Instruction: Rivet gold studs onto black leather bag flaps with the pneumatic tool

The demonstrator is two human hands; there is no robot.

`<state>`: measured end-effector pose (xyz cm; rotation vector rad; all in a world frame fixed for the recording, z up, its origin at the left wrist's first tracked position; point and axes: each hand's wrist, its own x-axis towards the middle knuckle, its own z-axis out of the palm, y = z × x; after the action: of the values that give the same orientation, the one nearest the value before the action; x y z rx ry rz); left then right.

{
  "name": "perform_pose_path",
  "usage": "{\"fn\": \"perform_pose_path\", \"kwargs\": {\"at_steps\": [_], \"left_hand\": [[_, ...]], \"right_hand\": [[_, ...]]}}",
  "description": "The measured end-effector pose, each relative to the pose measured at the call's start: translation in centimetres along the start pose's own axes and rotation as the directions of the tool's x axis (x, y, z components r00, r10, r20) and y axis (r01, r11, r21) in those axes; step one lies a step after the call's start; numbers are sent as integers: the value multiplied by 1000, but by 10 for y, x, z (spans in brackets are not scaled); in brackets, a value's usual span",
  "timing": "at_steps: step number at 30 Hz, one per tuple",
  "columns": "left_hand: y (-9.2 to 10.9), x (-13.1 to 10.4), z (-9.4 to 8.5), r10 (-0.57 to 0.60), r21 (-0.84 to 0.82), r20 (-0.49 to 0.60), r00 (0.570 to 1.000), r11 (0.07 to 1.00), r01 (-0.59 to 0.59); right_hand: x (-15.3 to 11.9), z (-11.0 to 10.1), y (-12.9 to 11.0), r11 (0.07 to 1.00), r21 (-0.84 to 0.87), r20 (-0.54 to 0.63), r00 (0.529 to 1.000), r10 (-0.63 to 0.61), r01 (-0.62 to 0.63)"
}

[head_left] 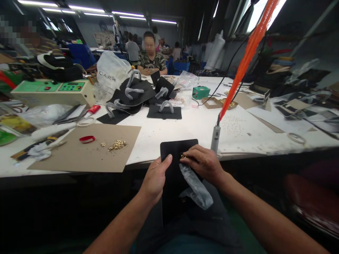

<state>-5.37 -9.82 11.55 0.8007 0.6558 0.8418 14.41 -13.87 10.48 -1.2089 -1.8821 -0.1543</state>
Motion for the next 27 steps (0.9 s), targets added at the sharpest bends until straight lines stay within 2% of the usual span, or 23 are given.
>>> {"fn": "perform_pose_path", "kwargs": {"at_steps": [5,10,12,14,16,19,21,24,26,27], "left_hand": [[-14,-20,13,64,-63,-46,997,996,-67],[-12,-34,16,86,-111,-152,985,988,-103],[-6,-34,13,80,-121,-206,975,987,-107],[0,-27,10,52,-151,-246,968,984,-91],[6,-16,8,-44,-212,-245,968,977,-9],[5,7,9,-244,-300,-179,953,936,183],[-4,19,10,-300,-303,-122,946,919,252],[-24,28,11,-316,-208,-64,947,932,297],[-36,29,9,-330,-138,-64,942,938,319],[-39,30,7,-332,-117,-70,941,939,323]], "right_hand": [[-5,1,-13,1000,4,-62,998,-20,21],[-17,-3,-19,987,160,-36,999,-12,17],[-26,-9,-15,981,189,-30,998,51,-44],[-36,-12,-8,962,193,-29,979,202,-193],[-44,-13,-1,886,215,38,911,412,-410],[-47,-9,9,689,308,200,753,627,-656],[-44,-4,16,569,404,219,680,699,-716],[-38,4,32,436,525,200,604,772,-731],[-37,9,43,431,508,171,578,798,-746],[-37,10,47,473,471,128,589,798,-744]]}}
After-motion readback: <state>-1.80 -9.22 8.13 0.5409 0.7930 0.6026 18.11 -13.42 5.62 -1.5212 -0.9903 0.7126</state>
